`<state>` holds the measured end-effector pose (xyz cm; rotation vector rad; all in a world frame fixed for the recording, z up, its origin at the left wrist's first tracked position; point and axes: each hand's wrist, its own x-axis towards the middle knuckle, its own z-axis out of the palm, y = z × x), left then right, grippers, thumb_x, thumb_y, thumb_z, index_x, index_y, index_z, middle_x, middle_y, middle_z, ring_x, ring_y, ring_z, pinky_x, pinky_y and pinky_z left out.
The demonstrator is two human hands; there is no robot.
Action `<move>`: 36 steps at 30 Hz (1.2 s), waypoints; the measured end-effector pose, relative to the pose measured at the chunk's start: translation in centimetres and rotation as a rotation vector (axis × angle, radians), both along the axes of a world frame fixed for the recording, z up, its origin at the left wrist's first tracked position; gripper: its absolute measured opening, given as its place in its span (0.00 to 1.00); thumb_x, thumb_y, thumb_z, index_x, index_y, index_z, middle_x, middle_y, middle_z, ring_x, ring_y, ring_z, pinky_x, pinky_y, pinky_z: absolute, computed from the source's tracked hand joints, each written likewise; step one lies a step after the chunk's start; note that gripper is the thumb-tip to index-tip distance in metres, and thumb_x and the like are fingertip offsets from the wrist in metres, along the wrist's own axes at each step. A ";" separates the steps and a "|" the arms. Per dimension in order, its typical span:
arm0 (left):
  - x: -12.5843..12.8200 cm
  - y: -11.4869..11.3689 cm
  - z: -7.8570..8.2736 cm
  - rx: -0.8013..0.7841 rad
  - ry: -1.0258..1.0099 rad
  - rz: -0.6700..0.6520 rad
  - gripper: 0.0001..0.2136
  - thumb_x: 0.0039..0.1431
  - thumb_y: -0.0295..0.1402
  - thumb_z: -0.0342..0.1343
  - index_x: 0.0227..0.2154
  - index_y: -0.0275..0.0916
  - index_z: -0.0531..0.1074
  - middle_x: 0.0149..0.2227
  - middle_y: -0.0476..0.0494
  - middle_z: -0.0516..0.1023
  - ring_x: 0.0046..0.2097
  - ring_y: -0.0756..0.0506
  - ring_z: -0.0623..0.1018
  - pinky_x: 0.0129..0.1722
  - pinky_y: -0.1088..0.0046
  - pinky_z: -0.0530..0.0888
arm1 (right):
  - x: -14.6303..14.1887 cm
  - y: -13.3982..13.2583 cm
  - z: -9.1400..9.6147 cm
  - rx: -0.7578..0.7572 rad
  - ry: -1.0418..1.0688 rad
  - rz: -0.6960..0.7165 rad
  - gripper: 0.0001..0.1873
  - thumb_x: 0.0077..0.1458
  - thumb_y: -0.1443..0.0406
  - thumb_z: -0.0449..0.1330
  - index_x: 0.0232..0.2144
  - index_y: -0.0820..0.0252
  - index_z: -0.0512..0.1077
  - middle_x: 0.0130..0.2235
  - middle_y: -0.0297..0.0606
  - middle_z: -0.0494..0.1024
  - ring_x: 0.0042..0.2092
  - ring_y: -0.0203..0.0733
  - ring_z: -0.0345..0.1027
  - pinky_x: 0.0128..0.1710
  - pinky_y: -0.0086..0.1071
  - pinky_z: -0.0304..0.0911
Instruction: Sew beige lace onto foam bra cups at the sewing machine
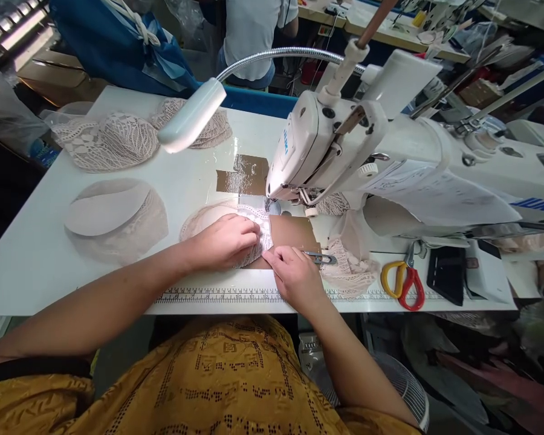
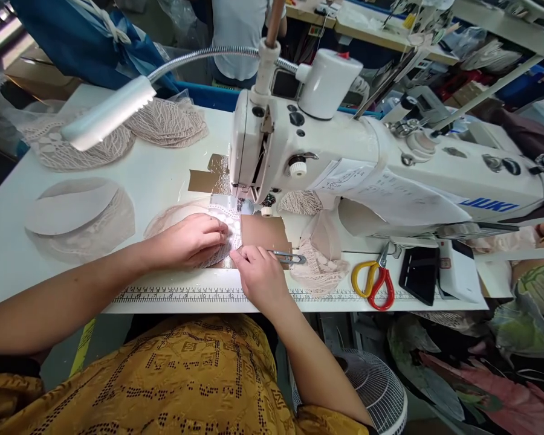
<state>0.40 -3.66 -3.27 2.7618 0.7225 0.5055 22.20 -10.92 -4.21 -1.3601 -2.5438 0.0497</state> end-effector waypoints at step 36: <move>0.7 0.6 -0.3 0.146 0.291 0.053 0.20 0.64 0.26 0.46 0.57 0.31 0.69 0.60 0.35 0.70 0.43 0.40 0.72 0.44 0.61 0.68 | 0.0 1.2 -0.1 0.021 0.036 -0.067 0.20 0.60 0.77 0.47 0.46 0.63 0.75 0.33 0.41 0.71 0.35 0.42 0.60 0.34 0.32 0.56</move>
